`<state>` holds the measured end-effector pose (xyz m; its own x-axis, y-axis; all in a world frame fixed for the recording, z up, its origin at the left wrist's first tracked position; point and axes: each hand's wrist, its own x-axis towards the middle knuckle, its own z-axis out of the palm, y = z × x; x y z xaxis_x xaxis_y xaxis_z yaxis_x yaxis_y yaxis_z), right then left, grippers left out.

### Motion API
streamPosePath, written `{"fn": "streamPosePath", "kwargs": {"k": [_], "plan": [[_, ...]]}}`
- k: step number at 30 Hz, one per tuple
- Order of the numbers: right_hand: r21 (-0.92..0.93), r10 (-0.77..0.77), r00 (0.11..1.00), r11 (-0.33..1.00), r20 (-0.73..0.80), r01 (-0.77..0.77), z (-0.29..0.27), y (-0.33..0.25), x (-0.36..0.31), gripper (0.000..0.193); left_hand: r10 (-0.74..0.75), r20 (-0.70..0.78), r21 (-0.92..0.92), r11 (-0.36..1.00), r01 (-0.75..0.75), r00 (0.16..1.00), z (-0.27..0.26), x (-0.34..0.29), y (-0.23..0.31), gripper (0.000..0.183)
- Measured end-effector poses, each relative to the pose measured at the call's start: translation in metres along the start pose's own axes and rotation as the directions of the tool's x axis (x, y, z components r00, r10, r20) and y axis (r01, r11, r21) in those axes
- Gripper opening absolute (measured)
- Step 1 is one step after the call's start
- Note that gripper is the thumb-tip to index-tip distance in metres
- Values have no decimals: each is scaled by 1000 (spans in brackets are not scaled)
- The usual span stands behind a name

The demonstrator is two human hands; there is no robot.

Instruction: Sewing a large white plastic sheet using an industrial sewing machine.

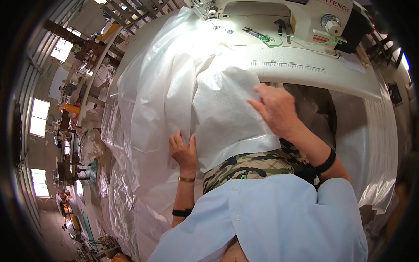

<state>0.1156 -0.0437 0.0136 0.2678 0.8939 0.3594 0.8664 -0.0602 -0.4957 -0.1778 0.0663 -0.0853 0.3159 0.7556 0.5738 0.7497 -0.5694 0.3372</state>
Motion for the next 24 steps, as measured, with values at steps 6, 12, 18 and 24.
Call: {"fn": "streamPosePath", "kwargs": {"k": [6, 12, 18, 24], "plan": [[360, -440, 895, 850, 80, 386, 52, -41, 34, 21, -19, -121, 144, 989, 37, 992, 9, -3, -35, 18], [281, -825, 565, 539, -16, 794, 109, -45, 50, 25, -381, 340, -610, 606, 510, 860, -104, -17, -80, 17], [533, -302, 815, 846, 495, -10, 108, -65, 63, 35, -322, 342, -863, 264, 430, 883, -208, 65, 16, 30], [876, -612, 681, 37, 401, -482, 81, -144, 44, 45, -403, 228, -918, 215, 334, 886, -227, 96, 47, 25]]}}
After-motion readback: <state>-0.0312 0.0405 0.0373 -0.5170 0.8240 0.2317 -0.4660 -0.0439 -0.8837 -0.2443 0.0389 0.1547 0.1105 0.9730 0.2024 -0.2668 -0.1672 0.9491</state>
